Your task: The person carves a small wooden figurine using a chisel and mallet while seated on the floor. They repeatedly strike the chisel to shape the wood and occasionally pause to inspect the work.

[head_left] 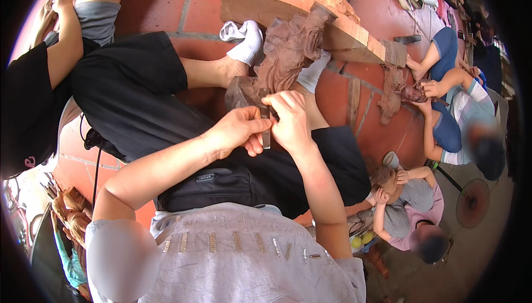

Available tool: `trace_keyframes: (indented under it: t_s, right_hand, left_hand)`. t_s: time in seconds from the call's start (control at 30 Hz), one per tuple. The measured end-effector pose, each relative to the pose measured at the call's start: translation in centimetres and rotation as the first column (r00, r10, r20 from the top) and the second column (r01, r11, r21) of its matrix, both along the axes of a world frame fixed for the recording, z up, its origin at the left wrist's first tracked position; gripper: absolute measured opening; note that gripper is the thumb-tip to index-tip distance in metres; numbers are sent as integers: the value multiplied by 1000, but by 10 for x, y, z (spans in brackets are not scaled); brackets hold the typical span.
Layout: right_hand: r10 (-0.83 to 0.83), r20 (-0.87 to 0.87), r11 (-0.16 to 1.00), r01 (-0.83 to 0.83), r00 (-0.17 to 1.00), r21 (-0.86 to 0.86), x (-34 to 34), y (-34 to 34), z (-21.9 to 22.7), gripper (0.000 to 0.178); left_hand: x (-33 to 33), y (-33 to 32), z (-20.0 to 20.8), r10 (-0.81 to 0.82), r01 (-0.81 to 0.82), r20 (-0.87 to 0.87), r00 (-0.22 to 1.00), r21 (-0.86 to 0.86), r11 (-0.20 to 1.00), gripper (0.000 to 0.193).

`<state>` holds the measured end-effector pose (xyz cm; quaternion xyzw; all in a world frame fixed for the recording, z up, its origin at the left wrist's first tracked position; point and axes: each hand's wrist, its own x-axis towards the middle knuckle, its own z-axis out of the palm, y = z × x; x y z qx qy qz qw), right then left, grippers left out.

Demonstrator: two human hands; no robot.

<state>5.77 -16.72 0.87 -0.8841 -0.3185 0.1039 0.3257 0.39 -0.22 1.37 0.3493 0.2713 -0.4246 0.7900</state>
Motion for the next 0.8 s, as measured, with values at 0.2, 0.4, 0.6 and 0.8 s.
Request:
trace_keyframes:
  t_s: [0.2,0.4,0.6,0.8]
  right_hand:
    - [-29,64,1000,28,998,9,-7,6,-9,30]
    - [-66,139,998,67,988,0,1,18,-8,29]
    - [-37,116,999,40,993,-20,-12,14,-10,23]
    - [-73,165,997,75,984,-11,-6,20,-14,20]
  left_hand:
    - [-12,11,-26,-95,96,51,994,-21,995,15]
    - [-4,13,-12,102,-104,-42,994,-42,994,15]
    - [-15,17,-12,27,-40,-151,988,-81,996,15]
    - [-14,15,-21,108,-111,-135,985,-19,994,18]
